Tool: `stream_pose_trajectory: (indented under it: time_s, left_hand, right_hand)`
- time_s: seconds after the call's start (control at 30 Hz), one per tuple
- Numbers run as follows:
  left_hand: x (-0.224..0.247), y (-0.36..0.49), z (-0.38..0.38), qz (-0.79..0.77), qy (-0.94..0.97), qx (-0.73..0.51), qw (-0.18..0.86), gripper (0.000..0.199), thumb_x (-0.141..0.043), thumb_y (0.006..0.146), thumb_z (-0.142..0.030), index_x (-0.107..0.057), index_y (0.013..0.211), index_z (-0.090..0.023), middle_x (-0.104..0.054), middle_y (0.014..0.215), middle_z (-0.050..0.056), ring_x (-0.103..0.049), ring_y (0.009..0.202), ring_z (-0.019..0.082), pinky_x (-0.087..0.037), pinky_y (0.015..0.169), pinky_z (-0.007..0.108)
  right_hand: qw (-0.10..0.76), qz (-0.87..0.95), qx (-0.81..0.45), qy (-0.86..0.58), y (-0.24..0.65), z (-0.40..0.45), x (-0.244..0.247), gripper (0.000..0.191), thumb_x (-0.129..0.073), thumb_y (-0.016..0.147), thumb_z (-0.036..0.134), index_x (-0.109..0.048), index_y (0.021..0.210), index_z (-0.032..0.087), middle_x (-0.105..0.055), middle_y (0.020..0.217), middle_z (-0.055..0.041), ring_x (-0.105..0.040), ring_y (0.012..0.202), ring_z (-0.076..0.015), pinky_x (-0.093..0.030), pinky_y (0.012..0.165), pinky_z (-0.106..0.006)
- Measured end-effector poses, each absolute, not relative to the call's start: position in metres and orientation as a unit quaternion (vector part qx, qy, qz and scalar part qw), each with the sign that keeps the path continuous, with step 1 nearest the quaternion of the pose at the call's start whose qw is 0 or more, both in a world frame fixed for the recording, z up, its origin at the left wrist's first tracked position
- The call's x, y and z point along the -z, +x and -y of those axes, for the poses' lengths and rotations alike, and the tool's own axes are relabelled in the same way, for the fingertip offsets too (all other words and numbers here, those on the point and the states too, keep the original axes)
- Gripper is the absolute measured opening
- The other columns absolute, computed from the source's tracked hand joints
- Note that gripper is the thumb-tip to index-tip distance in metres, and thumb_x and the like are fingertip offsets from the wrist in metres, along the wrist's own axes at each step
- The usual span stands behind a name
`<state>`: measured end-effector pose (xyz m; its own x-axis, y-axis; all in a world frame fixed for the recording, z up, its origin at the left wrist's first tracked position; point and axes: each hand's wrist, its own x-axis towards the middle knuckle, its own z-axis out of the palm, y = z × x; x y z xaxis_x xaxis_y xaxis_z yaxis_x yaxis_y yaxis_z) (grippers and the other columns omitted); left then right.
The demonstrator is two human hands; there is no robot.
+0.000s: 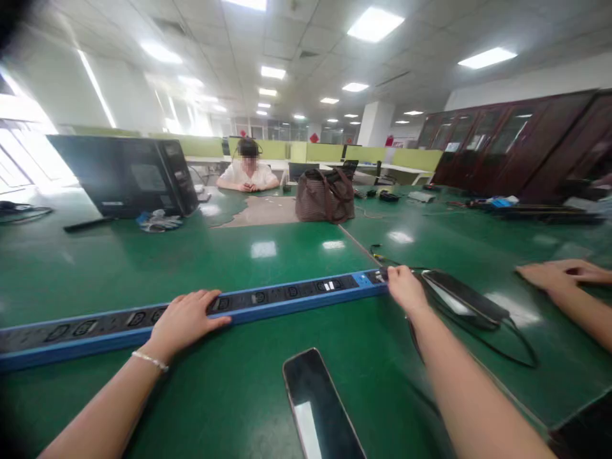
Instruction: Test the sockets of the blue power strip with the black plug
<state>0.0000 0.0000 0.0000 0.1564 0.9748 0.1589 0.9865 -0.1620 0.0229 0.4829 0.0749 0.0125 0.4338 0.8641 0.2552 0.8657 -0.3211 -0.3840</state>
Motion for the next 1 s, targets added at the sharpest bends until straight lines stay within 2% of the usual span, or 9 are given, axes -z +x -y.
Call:
stream_pose_trajectory:
  time_s: [0.2,0.3,0.5,0.63,0.8,1.0]
  left_hand:
    - [0.001,-0.004,-0.003,0.652,-0.755,0.065,0.023,0.07,-0.041,0.071,-0.068,-0.051,0.121,-0.02,-0.059,0.114,0.01,-0.051,0.105,0.027,-0.031,0.091,0.04]
    - [0.001,-0.009,-0.002,0.654,-0.753,0.066,0.023,0.07,-0.041,0.071,-0.068,-0.051,0.121,-0.021,-0.059,0.115,0.01,-0.051,0.105,0.027,-0.031,0.091,0.04]
    - [0.002,-0.027,0.0,0.661,-0.748,0.055,0.021,0.075,-0.039,0.069,-0.071,-0.05,0.123,-0.02,-0.058,0.116,0.01,-0.052,0.104,0.028,-0.032,0.091,0.04]
    - [0.003,-0.03,-0.001,0.665,-0.745,0.052,0.022,0.074,-0.039,0.069,-0.071,-0.05,0.123,-0.021,-0.058,0.116,0.01,-0.052,0.104,0.029,-0.033,0.091,0.04]
    - [0.002,-0.029,-0.001,0.659,-0.75,0.053,0.028,0.074,-0.038,0.07,-0.071,-0.05,0.123,-0.02,-0.059,0.115,0.01,-0.052,0.104,0.028,-0.033,0.091,0.04]
    - [0.004,-0.029,-0.001,0.656,-0.751,0.059,0.031,0.073,-0.04,0.07,-0.069,-0.051,0.122,-0.019,-0.059,0.115,0.011,-0.052,0.104,0.028,-0.033,0.091,0.04]
  right_hand:
    - [0.3,0.475,-0.075,-0.824,0.498,-0.07,-0.009,0.036,-0.031,0.084,0.04,-0.057,0.08,0.016,-0.063,0.068,-0.009,-0.053,0.053,-0.0165,-0.035,0.051,-0.027]
    - [0.303,0.477,-0.101,-0.819,0.499,-0.069,-0.009,0.037,-0.031,0.084,0.04,-0.057,0.076,0.016,-0.061,0.061,-0.0078,-0.051,0.048,-0.0155,-0.034,0.049,-0.027]
    - [0.267,0.525,-0.103,-0.802,0.478,-0.067,-0.013,0.041,-0.028,0.086,0.042,-0.056,0.072,0.016,-0.057,0.056,-0.0052,-0.052,0.052,-0.0154,-0.034,0.052,-0.025]
    - [0.224,0.6,-0.114,-0.759,0.441,-0.064,-0.017,0.036,-0.03,0.086,0.042,-0.054,0.075,0.018,-0.06,0.064,-0.0041,-0.054,0.058,-0.0145,-0.035,0.055,-0.023]
    - [0.157,0.616,-0.032,-0.772,0.421,-0.063,-0.02,0.029,-0.033,0.085,0.041,-0.053,0.088,0.019,-0.063,0.08,-0.0074,-0.058,0.072,-0.0185,-0.034,0.059,-0.025]
    - [0.11,0.654,-0.016,-0.748,0.423,-0.067,-0.024,0.031,-0.031,0.087,0.042,-0.052,0.095,0.021,-0.064,0.081,-0.0069,-0.059,0.074,-0.0196,-0.035,0.06,-0.025]
